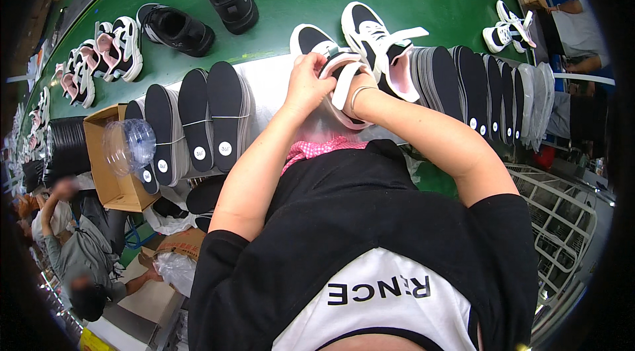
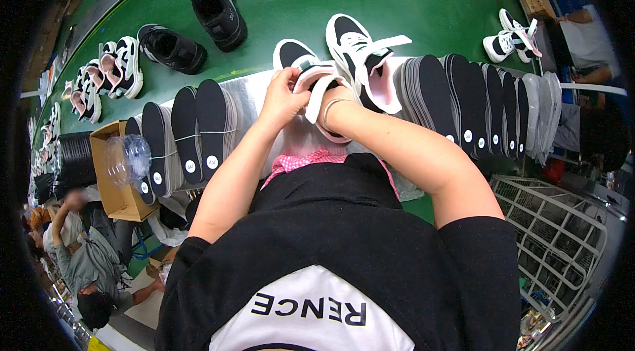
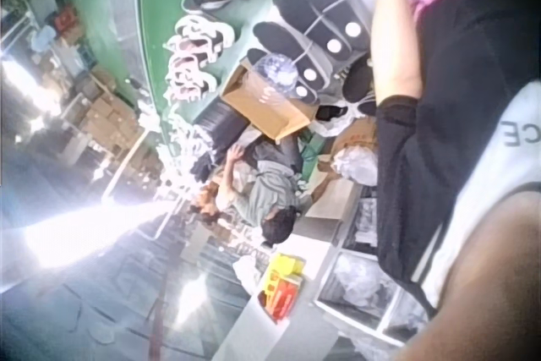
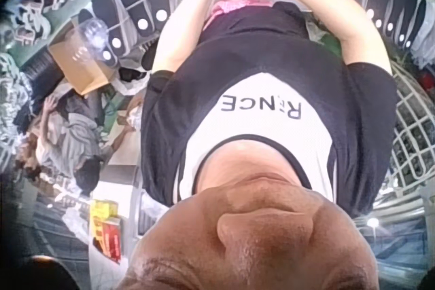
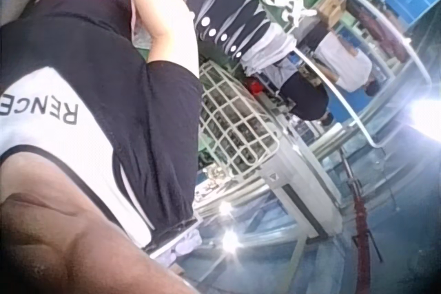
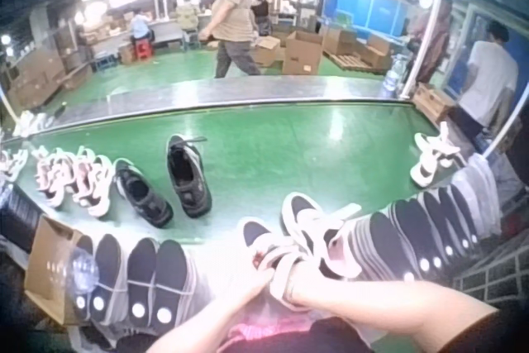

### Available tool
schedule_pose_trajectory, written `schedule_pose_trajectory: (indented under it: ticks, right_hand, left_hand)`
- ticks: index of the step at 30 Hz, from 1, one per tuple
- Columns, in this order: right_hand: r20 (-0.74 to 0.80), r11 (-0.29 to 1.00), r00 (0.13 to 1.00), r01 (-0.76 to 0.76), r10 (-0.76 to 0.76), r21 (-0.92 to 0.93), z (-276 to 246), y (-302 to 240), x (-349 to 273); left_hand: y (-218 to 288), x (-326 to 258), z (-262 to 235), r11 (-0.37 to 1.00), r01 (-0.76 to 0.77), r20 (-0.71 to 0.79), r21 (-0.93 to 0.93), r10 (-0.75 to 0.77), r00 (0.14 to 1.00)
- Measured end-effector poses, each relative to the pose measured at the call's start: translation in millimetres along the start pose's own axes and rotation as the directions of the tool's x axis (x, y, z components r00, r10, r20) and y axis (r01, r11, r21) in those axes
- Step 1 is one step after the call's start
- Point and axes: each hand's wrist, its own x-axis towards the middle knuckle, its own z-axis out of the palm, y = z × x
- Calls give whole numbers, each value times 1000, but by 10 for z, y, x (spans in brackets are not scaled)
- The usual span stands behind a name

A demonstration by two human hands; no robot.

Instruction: The person picks up insoles from a shelf, carries them to a conveyor belt, and places an insole into each shoe on the belt.

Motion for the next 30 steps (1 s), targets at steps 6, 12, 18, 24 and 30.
schedule_pose_trajectory:
  ticks: [6,12,18,24,30]
  right_hand:
    - [191,985,974,92,-120,146,-180,80,-299]
    - [238,975,953,208,-186,-72,-26,199,-509]
    - [346,963,917,248,-198,-104,-91,154,-435]
    - [245,955,936,201,-253,219,-32,310,-380]
    - [-495,723,857,251,144,644,-424,437,-429]
  left_hand:
    - [-35,-17,44,997,-32,-51,77,36,998]
    - [-37,9,44,996,-42,-40,81,45,998]
    - [-29,-35,31,997,-51,-59,60,55,997]
    - [-91,-57,108,974,-195,-100,-116,184,978]
    - [-87,51,94,914,77,26,-399,-73,997]
